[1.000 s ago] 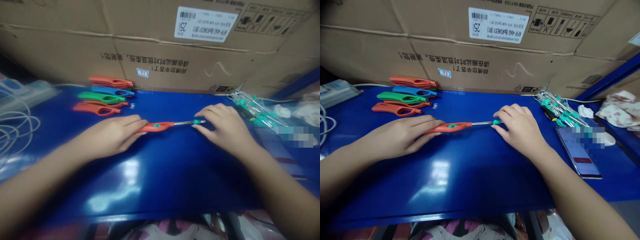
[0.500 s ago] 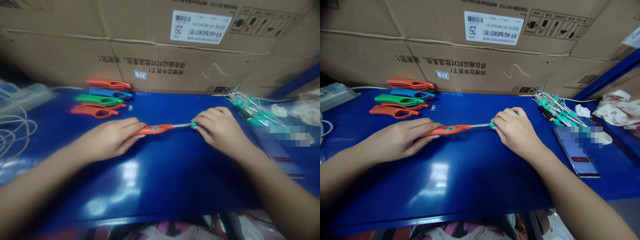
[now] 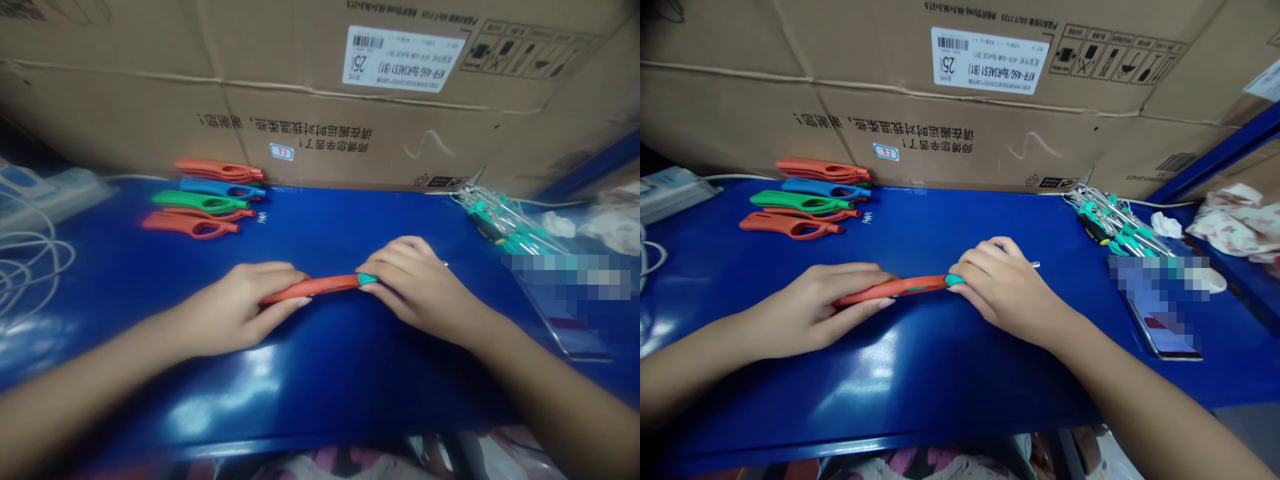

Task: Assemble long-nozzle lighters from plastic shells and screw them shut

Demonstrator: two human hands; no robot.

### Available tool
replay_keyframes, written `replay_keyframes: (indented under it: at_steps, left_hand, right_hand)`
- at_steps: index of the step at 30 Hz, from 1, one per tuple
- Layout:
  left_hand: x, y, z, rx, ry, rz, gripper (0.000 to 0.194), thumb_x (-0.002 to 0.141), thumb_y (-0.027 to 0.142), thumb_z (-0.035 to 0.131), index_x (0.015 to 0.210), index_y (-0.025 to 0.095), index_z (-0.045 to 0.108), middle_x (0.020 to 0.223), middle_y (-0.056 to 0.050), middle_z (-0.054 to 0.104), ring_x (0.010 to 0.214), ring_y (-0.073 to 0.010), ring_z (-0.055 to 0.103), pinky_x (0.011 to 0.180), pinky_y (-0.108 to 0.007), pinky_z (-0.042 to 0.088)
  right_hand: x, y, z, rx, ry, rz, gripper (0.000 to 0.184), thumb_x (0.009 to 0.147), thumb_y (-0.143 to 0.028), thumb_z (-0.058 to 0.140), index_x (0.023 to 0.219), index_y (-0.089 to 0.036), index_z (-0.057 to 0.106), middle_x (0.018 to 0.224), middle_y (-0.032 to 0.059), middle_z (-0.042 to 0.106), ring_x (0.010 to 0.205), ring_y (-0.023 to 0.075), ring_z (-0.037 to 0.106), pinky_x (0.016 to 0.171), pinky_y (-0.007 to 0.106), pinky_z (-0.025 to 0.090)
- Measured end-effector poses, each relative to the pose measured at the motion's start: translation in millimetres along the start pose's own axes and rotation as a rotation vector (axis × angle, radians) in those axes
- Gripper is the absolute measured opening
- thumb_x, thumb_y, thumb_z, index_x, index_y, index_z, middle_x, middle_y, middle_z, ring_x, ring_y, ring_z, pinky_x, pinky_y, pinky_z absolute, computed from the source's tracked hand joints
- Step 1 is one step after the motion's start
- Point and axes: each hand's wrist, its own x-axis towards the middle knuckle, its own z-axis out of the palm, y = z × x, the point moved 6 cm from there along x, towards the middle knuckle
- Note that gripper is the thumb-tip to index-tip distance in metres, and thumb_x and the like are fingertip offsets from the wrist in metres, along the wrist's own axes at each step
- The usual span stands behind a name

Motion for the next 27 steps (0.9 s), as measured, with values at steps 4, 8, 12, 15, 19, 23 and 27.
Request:
replay_keyframes:
  at_steps: [4,8,12,15,19,23,27]
  left_hand:
    - [1.5,1.6,4.5,-0.115,-0.021,-0.077,0.023,0.103,0.03,0.052,0.094,0.015,0.067,0.075,0.0,0.059,0.065,-0.0115,0.055,0.061,-0.024,0.042]
    - [-1.5,7.3,10.4,-0.119,-0.023,-0.047,0.021,0.102,0.027,0.051,0.099,0.015,0.067,0.078,-0.001,0.062,0.069,-0.0125,0.056,0.063,-0.025,0.043]
    - [-7.4,12.9,13.3,-0.028,-0.031,0.02,0.018,0.102,0.023,0.05,0.109,0.015,0.065,0.085,-0.003,0.062,0.075,-0.0138,0.059,0.068,-0.024,0.045]
    - [-10.0,14.1,14.5,0.023,-0.03,0.034,0.02,0.103,0.023,0.049,0.112,0.014,0.064,0.088,-0.004,0.062,0.075,-0.0144,0.059,0.068,-0.025,0.046]
    - [-7.8,12.5,15.9,-0.005,-0.038,0.02,0.019,0.102,0.024,0.049,0.109,0.014,0.064,0.086,-0.003,0.062,0.074,-0.0143,0.059,0.067,-0.025,0.045]
    - [-2.8,8.5,15.1,-0.088,-0.037,-0.034,0.022,0.102,0.026,0.05,0.086,0.016,0.061,0.072,0.0,0.055,0.064,-0.0121,0.052,0.06,-0.026,0.04]
    - [-2.1,8.2,15.8,-0.086,-0.042,-0.031,0.025,0.102,0.027,0.05,0.082,0.016,0.06,0.07,0.0,0.055,0.063,-0.0122,0.052,0.059,-0.026,0.04]
  right_hand:
    - [-0.7,-0.1,5.9,0.06,-0.125,0.01,0.026,0.106,-0.028,0.043,0.104,-0.015,0.065,0.096,0.0087,0.07,0.088,0.0215,0.061,0.086,0.039,0.04]
    - [-1.4,-3.6,10.9,0.124,-0.162,-0.014,0.029,0.106,-0.027,0.039,0.095,-0.015,0.064,0.088,0.0079,0.068,0.081,0.0206,0.058,0.081,0.038,0.04]
    - [-3.0,-5.7,15.3,0.247,-0.186,0.029,0.024,0.104,-0.024,0.044,0.091,-0.016,0.062,0.082,0.0042,0.064,0.076,0.0177,0.054,0.079,0.034,0.039]
    - [-4.6,-6.4,15.0,0.338,-0.159,0.062,0.017,0.102,-0.023,0.048,0.092,-0.016,0.061,0.081,0.0024,0.062,0.076,0.0161,0.052,0.078,0.032,0.039]
    - [-6.4,-6.0,16.7,0.397,-0.144,0.082,0.014,0.101,-0.021,0.051,0.092,-0.017,0.061,0.079,0.001,0.061,0.074,0.0153,0.051,0.074,0.031,0.037]
    - [-6.1,-7.4,17.0,0.339,-0.124,0.051,0.016,0.101,-0.021,0.048,0.092,-0.017,0.061,0.078,0.002,0.059,0.073,0.0158,0.049,0.076,0.032,0.038]
    - [-5.2,-9.2,17.4,0.263,-0.12,0.016,0.018,0.101,-0.021,0.047,0.091,-0.016,0.061,0.077,0.0028,0.059,0.072,0.0169,0.049,0.077,0.034,0.039]
